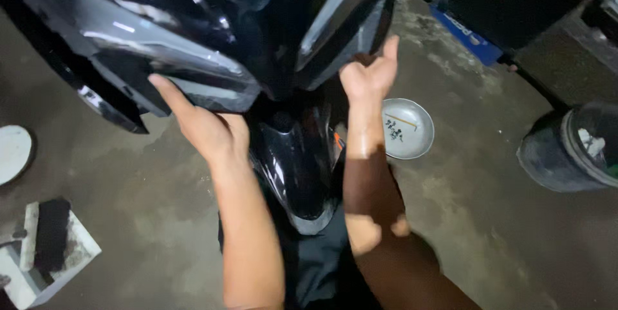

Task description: The person uses a screwdriver and a flashlight to remove screws from the front wheel area of a scooter, then uses their hands to detach and reattach the front plastic fairing panel.

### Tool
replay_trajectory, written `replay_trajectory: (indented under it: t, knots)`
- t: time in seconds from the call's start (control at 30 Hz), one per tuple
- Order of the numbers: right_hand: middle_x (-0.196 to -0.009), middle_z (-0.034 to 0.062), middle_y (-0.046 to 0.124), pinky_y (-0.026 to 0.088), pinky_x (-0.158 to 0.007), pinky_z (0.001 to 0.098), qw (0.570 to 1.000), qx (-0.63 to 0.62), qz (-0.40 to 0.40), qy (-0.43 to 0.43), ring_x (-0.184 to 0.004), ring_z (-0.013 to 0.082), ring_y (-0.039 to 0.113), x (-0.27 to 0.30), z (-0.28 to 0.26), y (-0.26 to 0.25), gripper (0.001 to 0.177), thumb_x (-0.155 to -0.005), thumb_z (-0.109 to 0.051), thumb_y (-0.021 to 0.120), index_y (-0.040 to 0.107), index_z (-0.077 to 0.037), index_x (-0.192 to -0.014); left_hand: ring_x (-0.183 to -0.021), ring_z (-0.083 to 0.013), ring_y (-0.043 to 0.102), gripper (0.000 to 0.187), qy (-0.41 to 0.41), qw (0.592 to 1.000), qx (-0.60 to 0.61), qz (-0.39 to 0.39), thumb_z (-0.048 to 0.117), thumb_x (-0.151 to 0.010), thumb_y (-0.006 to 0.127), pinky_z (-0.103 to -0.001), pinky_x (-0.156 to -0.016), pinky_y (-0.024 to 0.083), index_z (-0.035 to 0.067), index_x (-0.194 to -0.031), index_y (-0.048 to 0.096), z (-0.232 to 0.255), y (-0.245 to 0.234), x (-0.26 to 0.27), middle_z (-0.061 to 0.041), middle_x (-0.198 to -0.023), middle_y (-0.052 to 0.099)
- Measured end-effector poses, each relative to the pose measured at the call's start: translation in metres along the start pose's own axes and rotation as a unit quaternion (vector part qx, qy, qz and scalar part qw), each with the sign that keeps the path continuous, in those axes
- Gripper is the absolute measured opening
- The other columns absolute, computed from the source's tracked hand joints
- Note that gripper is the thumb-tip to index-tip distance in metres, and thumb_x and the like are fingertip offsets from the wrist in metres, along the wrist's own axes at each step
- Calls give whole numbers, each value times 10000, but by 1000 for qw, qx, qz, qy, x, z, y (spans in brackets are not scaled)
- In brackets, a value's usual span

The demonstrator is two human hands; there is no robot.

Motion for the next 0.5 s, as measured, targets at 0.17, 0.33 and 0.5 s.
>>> replay_trajectory:
  t: [0.17,0.33,0.5]
  knots:
    - [-1264,109,685,430,-1141,515,999,-4,26,30,-1210,337,609,-7,9,15,474,-1028,-440,452,687,-67,-1202,-1438,-315,471,767,-3,1000,-30,-4,530,-1015,551,-438,-1239,393,-20,-1534,423,-3,5,-9,-162,-1598,435]
    - [-1308,122,666,426,-1155,472,995,23,-96,25,-1235,308,598,42,19,58,508,-1026,-468,565,647,-32,-1276,-1444,-324,464,751,-2,1000,-23,-1,530,-1019,527,-451,-1242,395,-1,-1536,404,-5,12,-9,-159,-1595,422]
    - [-1361,99,610,401,-1114,413,958,243,-120,-91,-1262,239,554,64,20,36,582,-1044,-485,592,544,-26,-1399,-1466,-327,451,744,3,999,-39,-16,539,-1035,505,-447,-1260,383,14,-1546,380,-9,13,-4,-175,-1611,400]
Point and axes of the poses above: each hand's wrist, its own x-axis away from the middle knuckle, its own y-axis out of the palm, z = x × y, the point moved 10 cm from there along -x, towards the middle knuckle
